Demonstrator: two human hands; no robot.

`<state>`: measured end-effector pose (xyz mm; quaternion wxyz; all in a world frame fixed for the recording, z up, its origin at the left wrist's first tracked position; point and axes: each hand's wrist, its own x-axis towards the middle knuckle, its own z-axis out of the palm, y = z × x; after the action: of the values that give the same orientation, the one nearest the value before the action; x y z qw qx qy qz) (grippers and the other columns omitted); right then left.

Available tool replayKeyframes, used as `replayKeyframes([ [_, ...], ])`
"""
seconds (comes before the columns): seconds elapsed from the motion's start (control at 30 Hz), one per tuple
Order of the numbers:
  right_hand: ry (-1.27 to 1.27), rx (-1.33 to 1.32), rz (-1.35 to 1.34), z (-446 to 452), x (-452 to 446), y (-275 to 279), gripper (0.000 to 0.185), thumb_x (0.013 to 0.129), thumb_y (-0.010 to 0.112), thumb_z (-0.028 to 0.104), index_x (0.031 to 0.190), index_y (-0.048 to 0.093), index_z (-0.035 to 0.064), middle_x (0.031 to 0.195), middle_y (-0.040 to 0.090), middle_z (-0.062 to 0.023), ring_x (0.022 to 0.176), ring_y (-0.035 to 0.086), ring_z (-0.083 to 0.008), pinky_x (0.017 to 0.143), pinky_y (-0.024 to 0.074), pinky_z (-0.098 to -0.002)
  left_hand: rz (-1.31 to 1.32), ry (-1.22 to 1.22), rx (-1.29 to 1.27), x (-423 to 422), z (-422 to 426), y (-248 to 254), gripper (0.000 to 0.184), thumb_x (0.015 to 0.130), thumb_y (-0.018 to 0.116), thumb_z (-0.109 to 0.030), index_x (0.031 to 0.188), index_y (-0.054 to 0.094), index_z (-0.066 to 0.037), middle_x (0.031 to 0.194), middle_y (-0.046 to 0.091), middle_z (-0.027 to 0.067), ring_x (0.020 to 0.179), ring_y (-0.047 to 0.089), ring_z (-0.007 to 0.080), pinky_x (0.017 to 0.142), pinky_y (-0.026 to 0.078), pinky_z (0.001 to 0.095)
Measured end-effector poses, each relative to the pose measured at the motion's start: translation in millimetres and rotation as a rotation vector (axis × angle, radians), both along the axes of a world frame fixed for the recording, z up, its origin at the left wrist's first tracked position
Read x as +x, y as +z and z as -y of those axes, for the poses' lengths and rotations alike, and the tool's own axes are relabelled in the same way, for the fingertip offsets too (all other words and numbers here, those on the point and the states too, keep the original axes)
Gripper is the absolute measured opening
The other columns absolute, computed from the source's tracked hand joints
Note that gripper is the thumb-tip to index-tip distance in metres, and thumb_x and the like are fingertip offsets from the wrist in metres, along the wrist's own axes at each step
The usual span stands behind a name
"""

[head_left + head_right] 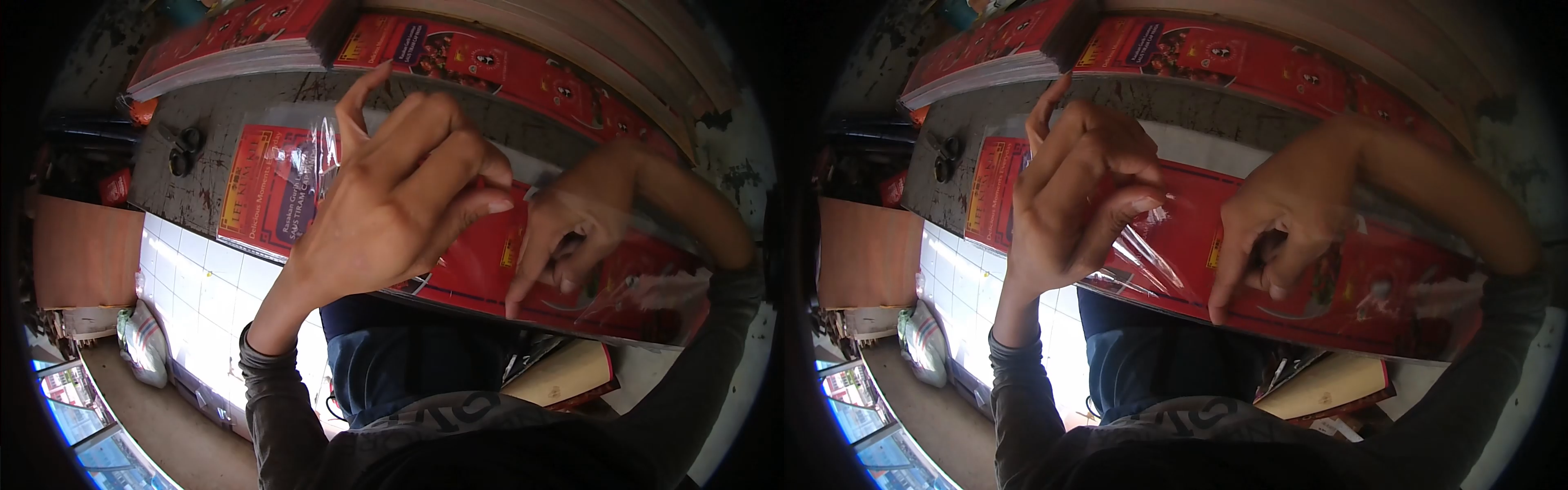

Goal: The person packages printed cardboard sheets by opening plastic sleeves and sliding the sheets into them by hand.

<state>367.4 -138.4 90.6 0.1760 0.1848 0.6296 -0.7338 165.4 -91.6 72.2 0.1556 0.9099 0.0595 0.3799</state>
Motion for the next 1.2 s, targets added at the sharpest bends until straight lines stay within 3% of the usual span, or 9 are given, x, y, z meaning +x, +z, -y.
replayKeyframes([
  [0.1,0.089,0.050,-0.053,-2,2,-4,0.028,0.083,0.054,0.006,0.110,0.057,0.0017,0.069,0.052,0.0003,0.059,0.045,-0.0051,0.052,0.0373,-0.0222,0.018,0.009,0.011,0,1,-1,0.017,0.071,0.069,-0.022,0.075,0.060,-0.008,0.073,0.058,0.0011,0.080,0.058,0.0175,0.102,0.023,0.0475],
  [0.27,-0.491,-0.067,0.078,1,37,6,0.007,0.084,0.054,0.010,0.086,0.055,0.0034,0.072,0.055,-0.0013,0.060,0.048,-0.0064,0.054,0.0419,-0.0233,-0.034,0.057,0.051,0,4,-3,0.019,0.072,0.069,-0.022,0.083,0.061,-0.008,0.082,0.059,0.0020,0.085,0.058,0.0191,0.103,0.022,0.0480],
  [0.43,-1.026,0.757,0.308,27,95,12,0.017,0.087,0.056,0.020,0.083,0.053,0.0040,0.073,0.051,-0.0010,0.057,0.048,-0.0058,0.054,0.0409,-0.0220,-0.224,0.227,0.068,-9,4,-8,0.063,0.069,0.072,-0.035,0.120,0.048,-0.006,0.113,0.052,0.0112,0.107,0.051,0.0281,0.103,0.024,0.0505],
  [0.6,-1.359,0.914,1.031,83,118,21,0.027,0.088,0.055,0.028,0.077,0.055,0.0028,0.066,0.050,-0.0027,0.059,0.049,-0.0094,0.057,0.0404,-0.0273,-0.403,0.220,0.070,-14,2,-14,0.060,0.069,0.071,-0.036,0.117,0.051,-0.006,0.109,0.053,0.0122,0.105,0.052,0.0298,0.098,0.032,0.0470],
  [0.7,-1.117,1.375,1.004,122,126,1,0.031,0.088,0.056,0.028,0.072,0.057,0.0015,0.063,0.050,-0.0039,0.053,0.049,-0.0098,0.053,0.0403,-0.0269,-0.381,0.199,0.101,-15,1,-13,0.054,0.069,0.072,-0.032,0.113,0.053,-0.006,0.107,0.053,0.0118,0.103,0.053,0.0298,0.095,0.035,0.0448],
  [0.8,-1.368,1.528,0.790,144,89,-4,0.025,0.089,0.053,0.019,0.080,0.057,-0.0034,0.057,0.048,-0.0054,0.055,0.050,-0.0095,0.054,0.0404,-0.0230,-0.342,0.169,0.079,-14,-2,-8,0.043,0.070,0.073,-0.025,0.104,0.055,-0.006,0.101,0.055,0.0103,0.099,0.054,0.0290,0.093,0.037,0.0428],
  [0.93,-1.389,1.175,1.166,152,57,14,0.020,0.090,0.051,0.016,0.091,0.060,-0.0026,0.074,0.057,-0.0073,0.060,0.054,-0.0105,0.058,0.0426,-0.0235,-0.200,0.091,0.010,-8,-2,-5,0.030,0.071,0.073,-0.017,0.088,0.052,-0.005,0.089,0.056,0.0073,0.091,0.056,0.0274,0.089,0.038,0.0390],
  [1.07,-1.435,1.460,0.331,125,51,11,0.028,0.093,0.049,0.026,0.108,0.057,0.0036,0.094,0.060,-0.0075,0.086,0.058,-0.0126,0.076,0.0458,-0.0259,-0.108,0.119,0.051,-3,-1,-8,0.026,0.073,0.071,-0.015,0.085,0.051,-0.004,0.081,0.056,0.0059,0.085,0.056,0.0256,0.090,0.036,0.0381],
  [1.2,-1.289,0.737,-0.046,73,46,16,0.067,0.089,0.030,0.057,0.125,0.041,0.0024,0.104,0.059,-0.0161,0.099,0.056,-0.0204,0.086,0.0441,-0.0320,0.011,0.120,0.129,-3,-2,-13,0.025,0.074,0.070,-0.016,0.084,0.051,-0.005,0.078,0.055,0.0027,0.076,0.056,0.0219,0.093,0.032,0.0430],
])
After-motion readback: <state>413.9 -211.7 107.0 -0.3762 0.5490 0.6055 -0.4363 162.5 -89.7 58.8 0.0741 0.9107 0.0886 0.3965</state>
